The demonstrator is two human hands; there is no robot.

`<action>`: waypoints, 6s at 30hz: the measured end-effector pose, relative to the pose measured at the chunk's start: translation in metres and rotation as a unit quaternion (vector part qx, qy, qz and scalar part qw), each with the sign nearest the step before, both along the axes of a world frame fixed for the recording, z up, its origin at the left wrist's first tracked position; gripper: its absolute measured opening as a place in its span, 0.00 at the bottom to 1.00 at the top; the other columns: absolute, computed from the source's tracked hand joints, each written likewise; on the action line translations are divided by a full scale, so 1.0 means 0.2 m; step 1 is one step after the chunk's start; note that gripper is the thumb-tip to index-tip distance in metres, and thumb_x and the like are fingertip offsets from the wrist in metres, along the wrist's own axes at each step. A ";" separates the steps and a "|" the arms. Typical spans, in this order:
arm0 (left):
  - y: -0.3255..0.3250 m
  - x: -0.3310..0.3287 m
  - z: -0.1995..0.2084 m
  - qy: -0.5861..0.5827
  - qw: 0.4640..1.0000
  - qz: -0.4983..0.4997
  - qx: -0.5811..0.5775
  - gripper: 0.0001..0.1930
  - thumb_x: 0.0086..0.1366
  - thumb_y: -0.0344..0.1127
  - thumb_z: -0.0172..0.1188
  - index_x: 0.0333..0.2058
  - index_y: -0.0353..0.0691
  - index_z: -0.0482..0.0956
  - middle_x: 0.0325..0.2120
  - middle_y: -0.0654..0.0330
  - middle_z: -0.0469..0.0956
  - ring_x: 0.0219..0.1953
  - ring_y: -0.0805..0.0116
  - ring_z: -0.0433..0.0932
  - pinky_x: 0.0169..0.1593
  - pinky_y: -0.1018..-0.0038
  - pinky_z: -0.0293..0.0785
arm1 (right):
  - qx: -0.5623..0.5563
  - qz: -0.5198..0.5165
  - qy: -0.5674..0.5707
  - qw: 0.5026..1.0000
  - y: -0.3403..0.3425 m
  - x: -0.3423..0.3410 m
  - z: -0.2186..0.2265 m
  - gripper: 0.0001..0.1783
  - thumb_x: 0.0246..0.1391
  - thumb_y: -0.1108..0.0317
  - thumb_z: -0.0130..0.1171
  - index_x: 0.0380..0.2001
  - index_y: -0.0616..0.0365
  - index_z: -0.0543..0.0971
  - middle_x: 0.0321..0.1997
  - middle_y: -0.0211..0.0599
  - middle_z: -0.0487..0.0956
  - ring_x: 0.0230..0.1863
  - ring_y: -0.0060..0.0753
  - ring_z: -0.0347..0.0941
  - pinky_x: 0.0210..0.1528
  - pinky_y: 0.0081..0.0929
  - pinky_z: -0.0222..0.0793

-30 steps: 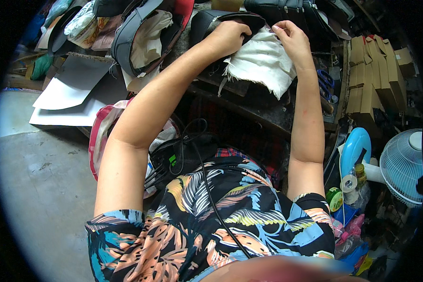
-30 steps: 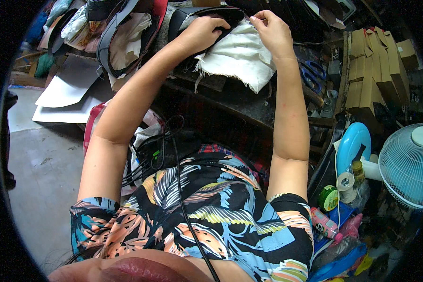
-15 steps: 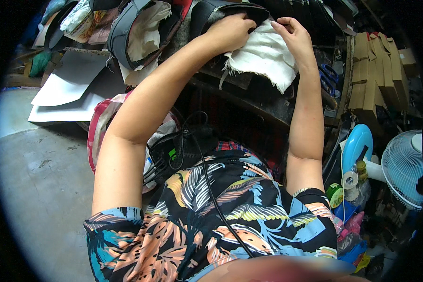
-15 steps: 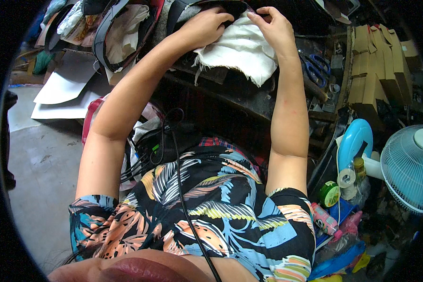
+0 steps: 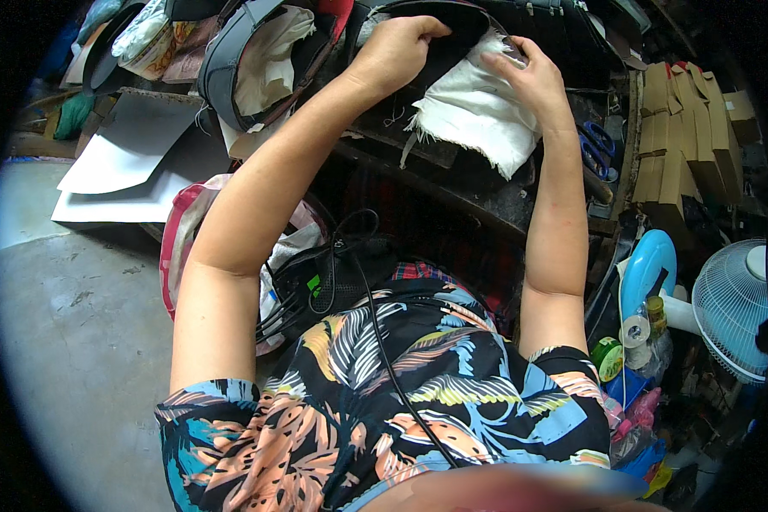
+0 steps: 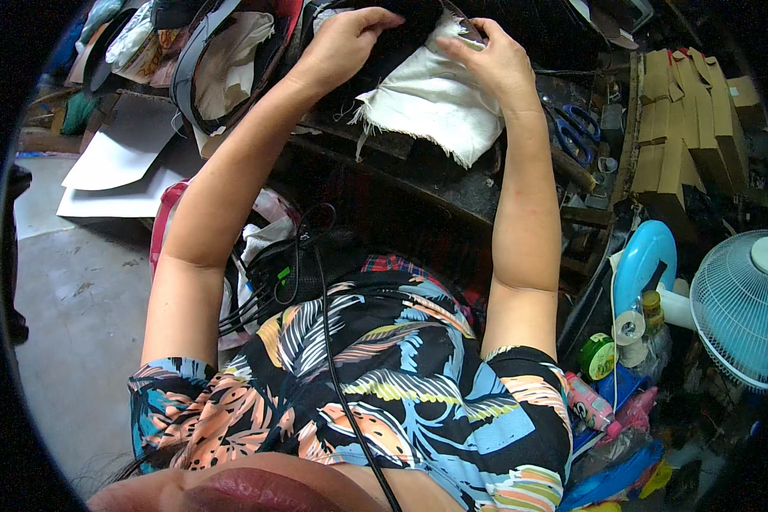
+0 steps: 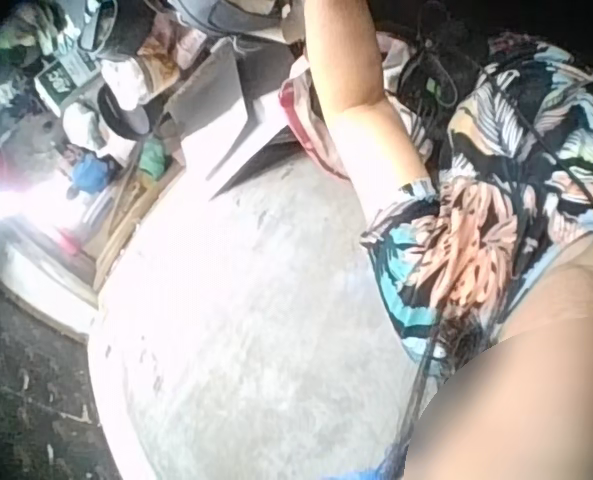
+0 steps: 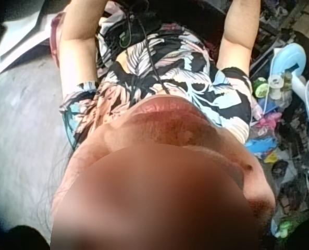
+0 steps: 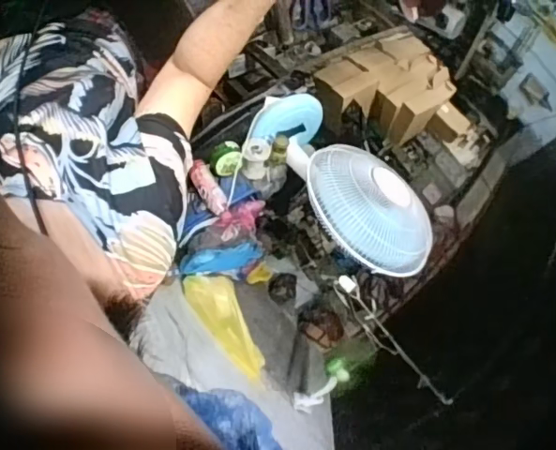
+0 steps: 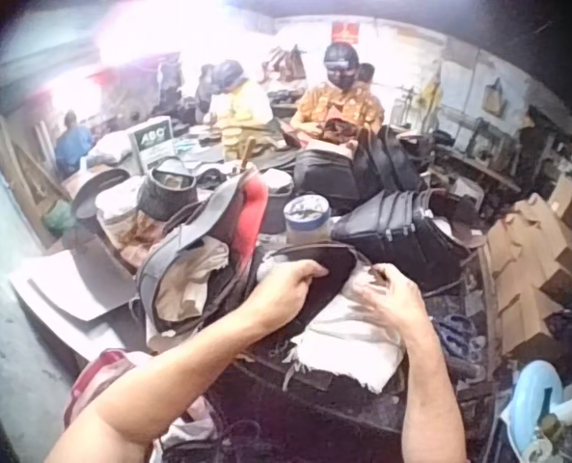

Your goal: The person trims and fits a white fabric insert into the opening of a black shoe using scissors. They repeatedly adjust the fabric, cut excess material, and press the insert into place. The shoe is turned over to show the sole at the end.

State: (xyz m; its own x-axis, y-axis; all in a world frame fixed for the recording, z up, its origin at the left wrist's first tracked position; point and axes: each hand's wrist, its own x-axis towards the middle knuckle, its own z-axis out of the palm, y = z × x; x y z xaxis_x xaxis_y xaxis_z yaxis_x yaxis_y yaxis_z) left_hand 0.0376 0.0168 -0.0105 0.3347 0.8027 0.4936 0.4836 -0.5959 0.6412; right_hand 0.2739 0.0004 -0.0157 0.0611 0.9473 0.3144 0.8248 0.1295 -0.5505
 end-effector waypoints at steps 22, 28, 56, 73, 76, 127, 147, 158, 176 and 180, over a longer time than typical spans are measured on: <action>-0.10 0.02 -0.09 0.234 0.970 -0.062 0.017 0.27 0.62 0.52 0.62 0.59 0.55 0.75 0.49 0.43 0.74 0.49 0.45 0.77 0.54 0.59 0.74 | -0.093 0.049 0.034 0.994 -0.02 0.05 -0.02 0.29 0.53 0.55 0.67 0.55 0.59 0.78 0.46 0.49 0.83 0.43 0.41 0.83 0.49 0.33 0.76; -0.14 0.02 -0.08 0.224 0.972 -0.047 0.052 0.33 0.58 0.58 0.66 0.60 0.55 0.74 0.51 0.43 0.73 0.50 0.46 0.77 0.54 0.59 0.75 | -0.001 0.100 0.050 0.994 0.00 0.02 0.02 0.29 0.51 0.58 0.68 0.56 0.56 0.78 0.47 0.44 0.83 0.45 0.35 0.82 0.49 0.30 0.75; -0.08 -0.03 -0.10 0.061 0.983 -0.145 -0.099 0.36 0.64 0.36 0.59 0.68 0.37 0.57 0.58 0.53 0.75 0.58 0.56 0.74 0.62 0.68 0.66 | 0.022 0.269 -0.229 0.935 -0.56 0.11 0.11 0.37 0.52 0.44 0.63 0.63 0.49 0.72 0.67 0.39 0.71 0.71 0.43 0.60 0.73 0.46 0.51; -0.11 -0.01 -0.10 0.097 0.984 -0.128 -0.074 0.37 0.58 0.38 0.59 0.67 0.43 0.60 0.58 0.52 0.75 0.57 0.51 0.75 0.62 0.65 0.67 | 0.118 0.252 -0.240 0.930 -0.64 0.13 0.09 0.16 0.55 0.73 0.58 0.48 0.51 0.82 0.52 0.35 0.83 0.59 0.38 0.75 0.68 0.45 0.62; -0.11 -0.01 -0.09 0.102 0.984 -0.125 -0.076 0.44 0.51 0.46 0.63 0.68 0.44 0.59 0.58 0.53 0.75 0.56 0.49 0.76 0.63 0.63 0.69 | 0.071 0.300 -0.253 0.917 -0.64 0.16 0.20 0.16 0.58 0.63 0.55 0.47 0.53 0.83 0.51 0.40 0.83 0.59 0.39 0.75 0.69 0.49 0.59; -0.33 -0.17 0.06 0.242 0.967 -0.071 0.017 0.17 0.48 0.39 0.70 0.35 0.35 0.81 0.35 0.47 0.77 0.38 0.49 0.78 0.41 0.63 0.75 | 0.157 0.265 -0.025 0.951 -0.57 -0.28 -0.09 0.14 0.56 0.58 0.63 0.41 0.56 0.82 0.51 0.39 0.82 0.59 0.45 0.73 0.60 0.39 0.69; -0.29 -0.16 0.05 0.232 0.969 -0.072 -0.040 0.20 0.50 0.48 0.72 0.26 0.34 0.80 0.26 0.48 0.78 0.28 0.50 0.78 0.33 0.62 0.73 | 0.146 0.228 0.034 0.962 -0.57 -0.30 -0.10 0.21 0.44 0.64 0.72 0.43 0.57 0.80 0.49 0.46 0.81 0.54 0.48 0.76 0.56 0.38 0.71; -0.29 -0.18 0.08 0.216 0.966 -0.105 -0.092 0.15 0.50 0.41 0.70 0.27 0.33 0.81 0.21 0.48 0.78 0.24 0.54 0.78 0.32 0.64 0.73 | 0.149 0.252 0.006 0.956 -0.56 -0.30 -0.09 0.16 0.48 0.67 0.70 0.42 0.59 0.82 0.48 0.44 0.82 0.56 0.45 0.76 0.56 0.37 0.74; -0.26 -0.19 0.09 0.182 0.965 -0.029 -0.187 0.18 0.51 0.44 0.62 0.32 0.34 0.85 0.26 0.47 0.82 0.31 0.53 0.83 0.40 0.63 0.79 | 0.137 0.196 0.016 0.971 -0.59 -0.32 -0.04 0.08 0.50 0.69 0.65 0.36 0.54 0.80 0.44 0.37 0.83 0.48 0.40 0.79 0.47 0.34 0.76; -0.26 -0.19 0.10 0.193 0.962 -0.037 -0.189 0.17 0.52 0.44 0.62 0.33 0.34 0.85 0.27 0.46 0.82 0.32 0.55 0.83 0.40 0.63 0.78 | 0.206 0.221 -0.116 0.946 -0.58 -0.35 -0.01 0.08 0.47 0.68 0.65 0.33 0.52 0.78 0.46 0.30 0.83 0.49 0.37 0.79 0.48 0.33 0.76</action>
State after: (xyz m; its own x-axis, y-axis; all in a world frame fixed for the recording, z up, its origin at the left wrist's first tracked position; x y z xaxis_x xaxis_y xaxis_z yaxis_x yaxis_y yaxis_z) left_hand -0.0013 -0.0359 0.0089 0.4968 0.8679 -0.0022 0.6950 -0.3963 0.6000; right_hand 0.2037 -0.1159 -0.0186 -0.4285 0.6589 0.6183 0.7325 0.6539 -0.1893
